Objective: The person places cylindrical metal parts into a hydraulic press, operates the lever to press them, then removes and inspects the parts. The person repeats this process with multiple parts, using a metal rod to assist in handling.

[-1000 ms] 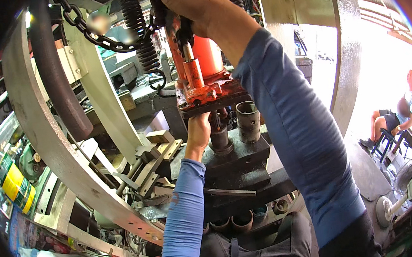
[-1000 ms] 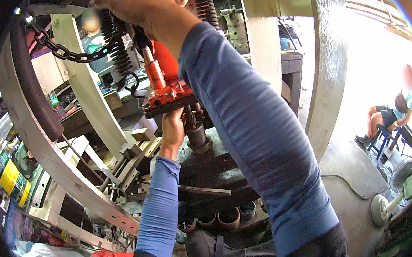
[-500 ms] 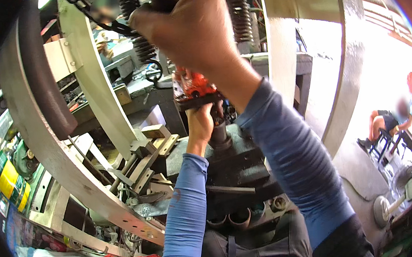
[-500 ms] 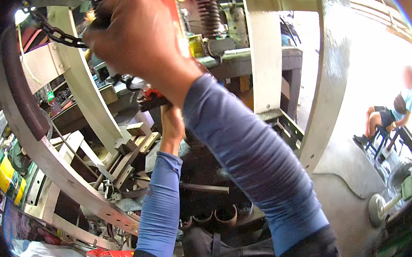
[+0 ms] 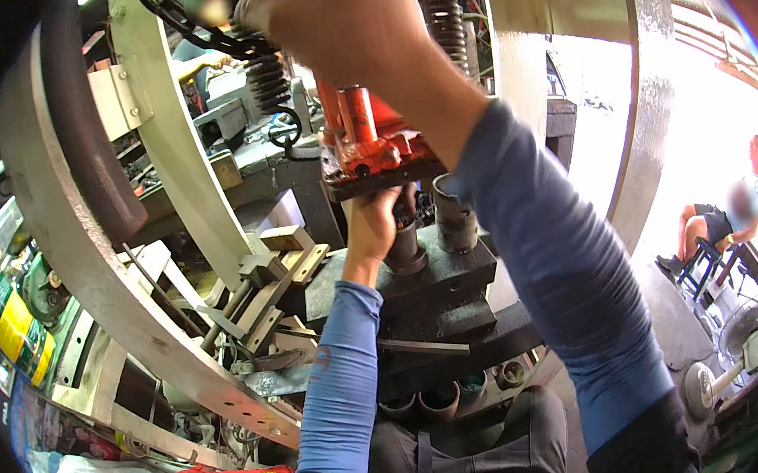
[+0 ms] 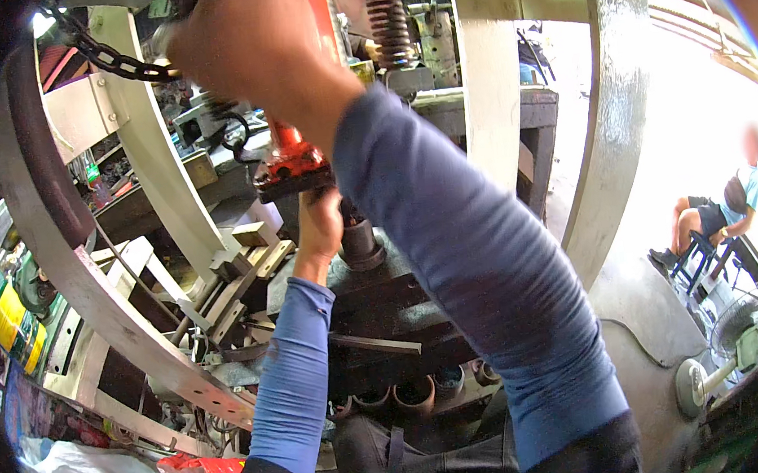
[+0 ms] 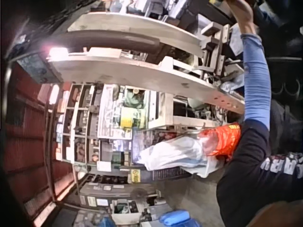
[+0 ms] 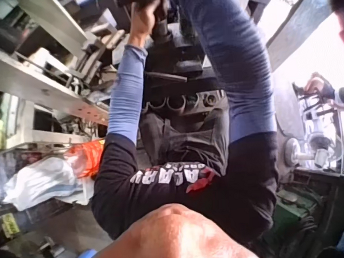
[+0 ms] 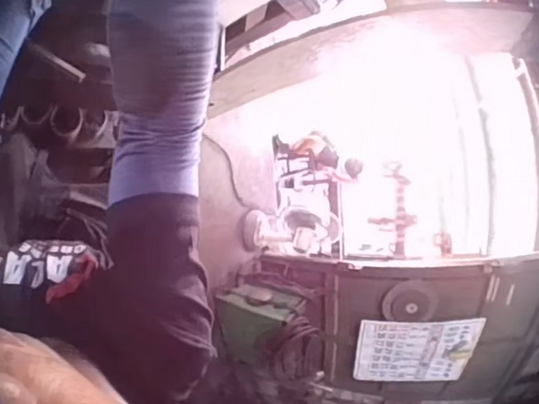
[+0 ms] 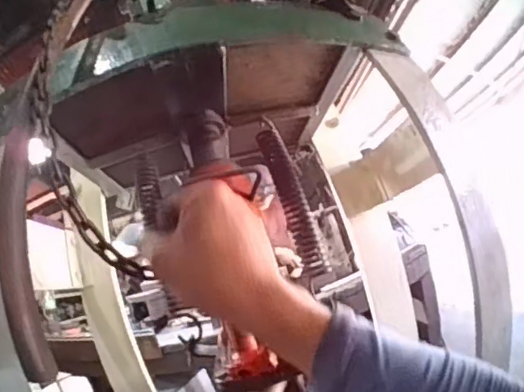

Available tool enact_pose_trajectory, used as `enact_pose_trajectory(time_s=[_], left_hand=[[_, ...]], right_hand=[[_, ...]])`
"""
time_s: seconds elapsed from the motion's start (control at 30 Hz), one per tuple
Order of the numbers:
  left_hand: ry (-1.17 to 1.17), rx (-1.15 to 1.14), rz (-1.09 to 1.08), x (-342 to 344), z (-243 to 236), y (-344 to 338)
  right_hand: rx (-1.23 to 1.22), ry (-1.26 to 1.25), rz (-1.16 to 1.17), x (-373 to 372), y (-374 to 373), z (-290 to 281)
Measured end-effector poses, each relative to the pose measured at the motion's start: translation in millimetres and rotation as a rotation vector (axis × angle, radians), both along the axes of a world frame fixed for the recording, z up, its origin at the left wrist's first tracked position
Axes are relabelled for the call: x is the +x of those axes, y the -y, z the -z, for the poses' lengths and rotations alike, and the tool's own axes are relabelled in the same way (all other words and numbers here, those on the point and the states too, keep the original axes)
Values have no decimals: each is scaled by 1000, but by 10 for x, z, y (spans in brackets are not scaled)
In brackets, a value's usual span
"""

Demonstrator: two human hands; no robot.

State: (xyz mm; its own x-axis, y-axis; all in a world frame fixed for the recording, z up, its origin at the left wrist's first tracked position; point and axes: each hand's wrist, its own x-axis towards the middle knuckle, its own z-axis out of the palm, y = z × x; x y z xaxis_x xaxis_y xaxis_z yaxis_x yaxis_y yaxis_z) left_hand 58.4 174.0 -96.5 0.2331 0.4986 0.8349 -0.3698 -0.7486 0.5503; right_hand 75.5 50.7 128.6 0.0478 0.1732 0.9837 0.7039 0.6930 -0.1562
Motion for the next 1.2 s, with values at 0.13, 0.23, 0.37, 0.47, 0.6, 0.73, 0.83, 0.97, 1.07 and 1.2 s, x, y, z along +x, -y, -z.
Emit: enact_pose_trajectory(time_s=[0.13, 0.23, 0.37, 0.47, 0.6, 0.73, 0.83, 0.97, 1.07, 1.2], left_hand=[[-57, -183, 329, 58, 115, -276], [25, 2, 5, -40, 120, -144], [-16, 110, -98, 8, 156, -193], [31, -196, 63, 32, 87, -18], [25, -60, 23, -2, 97, -84], [-99, -209, 99, -80, 22, 8], [-160, -204, 25, -130, 11, 5], [-79, -190, 65, -62, -27, 74], [105, -111, 186, -11, -14, 64], [29, -40, 107, 5, 13, 29]], right_hand=[[-244, 107, -220, 320, -298, -518], [-208, -67, -108, 86, -21, -238], [-199, -108, -113, 80, 92, -204], [-248, -150, -169, 129, 25, -243], [-300, -198, -283, 184, -228, -312], [-244, -170, -245, 199, -190, -252], [-212, -156, -159, 97, -58, -195], [-204, -130, -169, 146, -47, -189], [-143, -121, -180, 148, -86, -169], [-159, -118, -192, 149, -57, -181]])
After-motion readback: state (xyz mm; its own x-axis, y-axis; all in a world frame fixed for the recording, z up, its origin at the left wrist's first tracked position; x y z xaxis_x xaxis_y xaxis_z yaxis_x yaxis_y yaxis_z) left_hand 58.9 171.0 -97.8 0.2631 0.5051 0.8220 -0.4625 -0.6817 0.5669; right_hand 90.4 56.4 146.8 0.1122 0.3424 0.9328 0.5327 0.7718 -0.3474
